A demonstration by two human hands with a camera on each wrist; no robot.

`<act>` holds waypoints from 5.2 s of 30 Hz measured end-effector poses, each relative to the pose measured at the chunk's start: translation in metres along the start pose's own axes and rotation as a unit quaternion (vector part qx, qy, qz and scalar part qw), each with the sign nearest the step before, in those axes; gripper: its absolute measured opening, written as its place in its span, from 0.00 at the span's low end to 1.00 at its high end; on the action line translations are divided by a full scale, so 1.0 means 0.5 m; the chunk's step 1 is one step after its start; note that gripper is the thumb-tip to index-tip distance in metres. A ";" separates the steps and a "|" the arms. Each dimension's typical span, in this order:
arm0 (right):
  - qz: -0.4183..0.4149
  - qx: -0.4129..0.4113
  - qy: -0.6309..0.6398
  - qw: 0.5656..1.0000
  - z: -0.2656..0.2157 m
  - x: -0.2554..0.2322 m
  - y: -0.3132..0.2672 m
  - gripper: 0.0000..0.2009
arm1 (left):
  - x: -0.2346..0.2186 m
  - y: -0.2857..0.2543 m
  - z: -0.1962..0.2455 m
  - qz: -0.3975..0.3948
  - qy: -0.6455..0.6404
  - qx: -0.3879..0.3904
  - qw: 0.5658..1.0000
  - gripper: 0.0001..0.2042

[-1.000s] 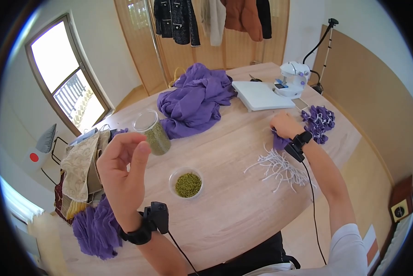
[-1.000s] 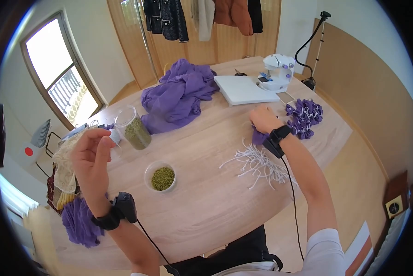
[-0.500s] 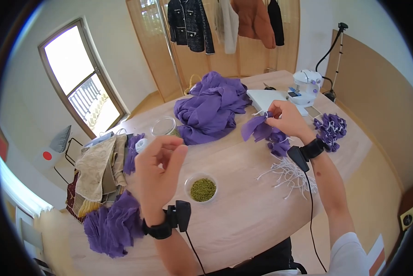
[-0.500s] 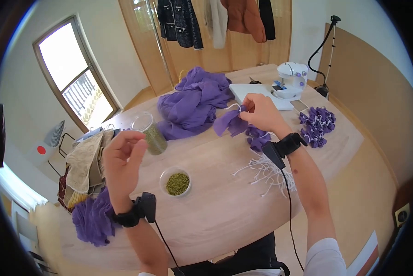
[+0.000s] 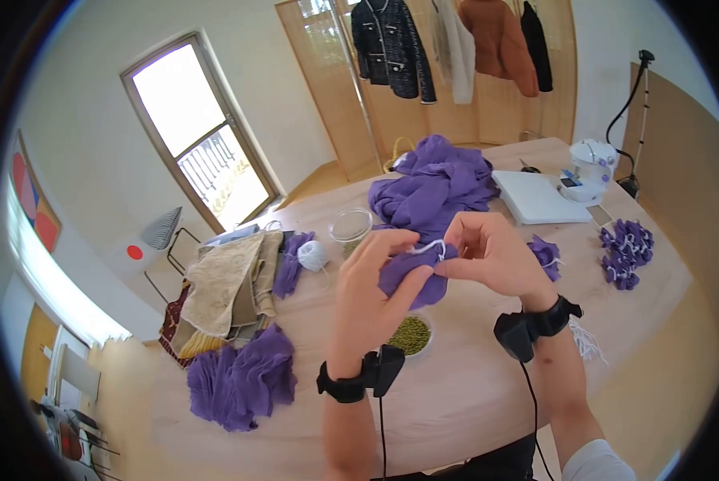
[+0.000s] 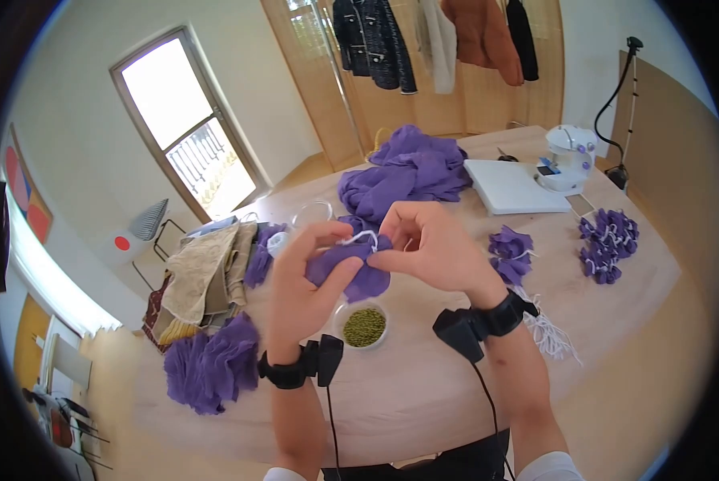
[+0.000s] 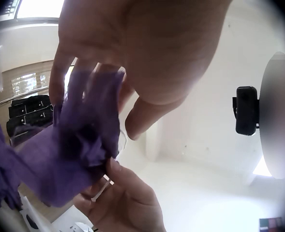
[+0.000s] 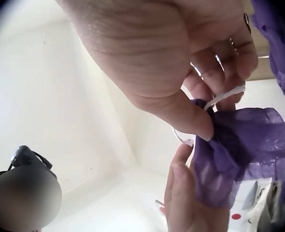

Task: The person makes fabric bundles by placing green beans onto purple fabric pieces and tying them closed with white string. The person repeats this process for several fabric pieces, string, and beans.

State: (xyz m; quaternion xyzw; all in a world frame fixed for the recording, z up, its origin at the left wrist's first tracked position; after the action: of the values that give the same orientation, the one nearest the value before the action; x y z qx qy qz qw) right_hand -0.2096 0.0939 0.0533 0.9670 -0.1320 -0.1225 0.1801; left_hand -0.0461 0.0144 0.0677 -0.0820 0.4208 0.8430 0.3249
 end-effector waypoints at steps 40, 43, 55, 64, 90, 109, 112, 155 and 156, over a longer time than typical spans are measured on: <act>-0.013 -0.244 -0.106 0.964 -0.058 0.047 -0.008 0.08 | -0.032 -0.005 0.067 0.051 0.133 0.142 0.979 0.09; -0.012 -0.228 -0.101 0.968 -0.055 0.046 -0.009 0.08 | -0.028 -0.009 0.059 0.054 0.162 0.155 0.973 0.09; -0.012 -0.193 -0.130 0.973 -0.066 0.049 -0.015 0.09 | -0.004 -0.009 0.081 0.067 0.312 0.214 0.923 0.09; -0.031 -0.186 -0.107 0.976 -0.068 0.049 -0.018 0.09 | -0.011 -0.012 0.077 0.090 0.247 0.231 0.937 0.10; -0.022 -0.140 0.061 0.988 -0.047 0.052 -0.012 0.08 | -0.033 -0.015 0.054 0.176 0.123 0.171 0.962 0.12; 0.000 -0.071 0.187 0.980 -0.014 0.052 0.000 0.06 | -0.031 -0.008 0.001 0.159 -0.182 0.008 0.970 0.06; 0.022 -0.073 0.228 0.971 -0.006 0.044 0.007 0.06 | -0.044 -0.012 -0.021 0.172 -0.303 -0.033 0.937 0.05; -0.137 -0.037 -0.212 0.967 0.077 0.126 0.018 0.07 | -0.129 -0.026 -0.074 0.163 -0.114 -0.143 0.970 0.04; -0.136 -0.039 -0.214 0.967 0.075 0.128 0.018 0.06 | -0.129 -0.026 -0.075 0.162 -0.102 -0.138 0.972 0.04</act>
State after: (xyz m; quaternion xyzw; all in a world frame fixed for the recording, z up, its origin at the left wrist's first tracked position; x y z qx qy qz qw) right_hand -0.1623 0.0551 0.0107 0.9193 -0.0300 -0.3551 0.1672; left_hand 0.0070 -0.0395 0.0620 0.0296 0.2723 0.9384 0.2107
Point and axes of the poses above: each hand's wrist, its own y-axis towards the middle knuckle, its own x-axis out of the palm, z = x × y, the point moved 5 cm from there along y, towards the middle knuckle, and after that the axes turned 2 degrees about y, right-handed, at the moved point
